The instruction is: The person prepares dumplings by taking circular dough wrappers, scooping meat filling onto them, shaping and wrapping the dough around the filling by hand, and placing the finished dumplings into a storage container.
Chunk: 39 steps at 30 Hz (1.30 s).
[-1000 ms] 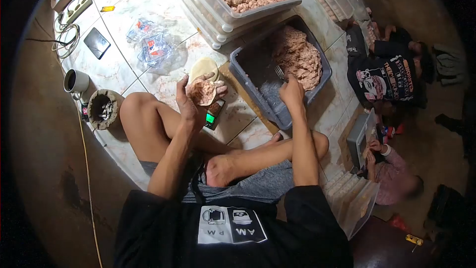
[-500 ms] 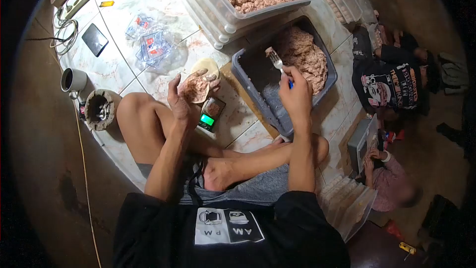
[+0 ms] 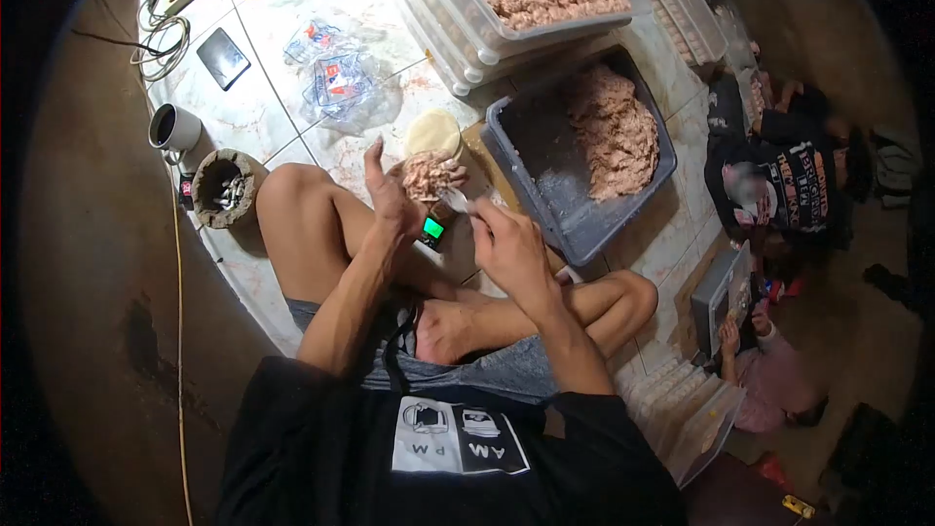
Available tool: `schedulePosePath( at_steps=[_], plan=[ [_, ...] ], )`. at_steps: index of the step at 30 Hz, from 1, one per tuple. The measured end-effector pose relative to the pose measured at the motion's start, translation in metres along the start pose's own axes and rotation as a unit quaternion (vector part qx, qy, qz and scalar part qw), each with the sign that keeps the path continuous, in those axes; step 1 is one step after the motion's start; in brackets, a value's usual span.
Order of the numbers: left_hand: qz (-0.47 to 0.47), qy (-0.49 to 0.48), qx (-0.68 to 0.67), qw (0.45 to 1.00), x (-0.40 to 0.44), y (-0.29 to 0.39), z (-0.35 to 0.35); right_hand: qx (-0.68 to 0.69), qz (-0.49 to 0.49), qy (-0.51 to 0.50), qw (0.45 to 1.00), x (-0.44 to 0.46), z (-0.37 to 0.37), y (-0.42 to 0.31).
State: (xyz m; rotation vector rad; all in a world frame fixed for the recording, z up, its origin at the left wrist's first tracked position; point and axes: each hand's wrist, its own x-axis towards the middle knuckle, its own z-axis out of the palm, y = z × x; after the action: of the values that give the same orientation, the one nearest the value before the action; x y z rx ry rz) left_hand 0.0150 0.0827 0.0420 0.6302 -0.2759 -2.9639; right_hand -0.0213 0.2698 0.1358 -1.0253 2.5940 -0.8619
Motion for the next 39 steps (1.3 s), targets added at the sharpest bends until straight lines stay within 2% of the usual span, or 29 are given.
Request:
schedulePosePath(
  at_steps=[2,4,6,7,8,10,11,12,13,15,16,17,19,20,21,22,24,25,28,29,33,35,37,39],
  plan=[
    [0.058,0.083,0.008,0.995,-0.008,0.003,0.011,-0.013,-0.002,0.009,1.000,-0.003,-0.017,-0.027],
    [0.040,0.057,0.003,0.998,-0.008,0.002,0.019,0.020,-0.012,0.073,0.997,-0.005,-0.018,-0.049],
    [-0.011,0.038,-0.024,0.999,-0.006,-0.005,0.021,0.016,0.005,0.033,0.999,-0.008,-0.003,-0.033],
    [-0.028,-0.021,-0.017,0.999,-0.003,-0.002,0.011,0.004,0.012,0.008,1.000,-0.009,-0.002,-0.023],
    [-0.008,0.006,-0.002,1.000,-0.001,-0.004,0.003,-0.008,0.017,-0.018,1.000,-0.008,-0.005,-0.017],
    [0.044,0.065,0.024,0.997,-0.006,0.000,0.008,-0.006,0.028,0.039,0.999,-0.006,-0.028,-0.029],
    [0.020,0.022,0.038,0.999,-0.007,0.005,0.009,0.005,0.049,0.089,0.995,-0.006,-0.035,-0.037],
    [-0.005,-0.001,0.114,0.993,-0.010,0.005,0.013,0.014,0.066,0.141,0.988,-0.002,-0.041,-0.040],
    [-0.030,-0.028,0.185,0.982,-0.012,-0.002,0.020,-0.012,0.154,0.104,0.983,0.005,-0.049,-0.035],
    [-0.052,-0.045,0.269,0.961,-0.024,-0.020,0.040,0.058,0.159,0.059,0.984,0.017,-0.028,-0.011],
    [-0.068,-0.039,0.264,0.961,-0.028,-0.026,0.041,0.094,0.163,0.040,0.981,0.019,-0.020,-0.003],
    [-0.083,-0.033,0.263,0.961,-0.030,-0.029,0.041,0.022,0.147,0.057,0.987,0.017,-0.017,0.002],
    [-0.121,-0.070,0.191,0.972,-0.026,-0.020,0.031,0.139,0.125,0.060,0.981,0.015,-0.041,-0.022],
    [-0.140,-0.114,0.154,0.971,-0.041,-0.001,0.050,0.199,0.117,0.056,0.971,0.010,-0.049,-0.031],
    [-0.116,-0.134,0.192,0.965,-0.034,-0.004,0.036,0.258,0.103,0.078,0.957,0.003,-0.043,-0.022],
    [-0.092,-0.156,0.228,0.957,-0.025,-0.009,0.025,0.250,0.111,0.079,0.958,0.001,-0.042,-0.024],
    [-0.118,-0.129,0.233,0.957,-0.020,-0.023,0.016,0.230,0.116,0.082,0.963,0.009,-0.047,-0.026],
    [-0.119,-0.082,0.240,0.960,-0.021,-0.031,0.026,0.203,0.100,0.070,0.972,0.016,-0.043,-0.012],
    [-0.163,-0.126,0.267,0.941,-0.024,-0.023,0.040,0.334,0.162,0.073,0.926,0.012,-0.022,0.026],
    [-0.178,-0.124,0.236,0.947,-0.022,-0.025,0.034,0.291,0.150,0.080,0.942,0.008,-0.023,0.025],
    [-0.147,-0.134,0.319,0.927,-0.017,-0.030,0.024,0.219,0.139,0.096,0.961,0.004,-0.029,0.012],
    [-0.162,-0.174,0.262,0.935,-0.028,-0.021,0.038,0.192,0.126,0.102,0.968,0.004,-0.044,-0.005],
    [-0.171,-0.211,0.173,0.947,-0.036,-0.009,0.045,0.265,0.103,0.126,0.950,0.001,-0.054,-0.023],
    [-0.081,-0.172,0.312,0.931,-0.027,-0.019,0.038,0.289,0.110,0.128,0.942,0.000,-0.067,-0.044]
  ],
)
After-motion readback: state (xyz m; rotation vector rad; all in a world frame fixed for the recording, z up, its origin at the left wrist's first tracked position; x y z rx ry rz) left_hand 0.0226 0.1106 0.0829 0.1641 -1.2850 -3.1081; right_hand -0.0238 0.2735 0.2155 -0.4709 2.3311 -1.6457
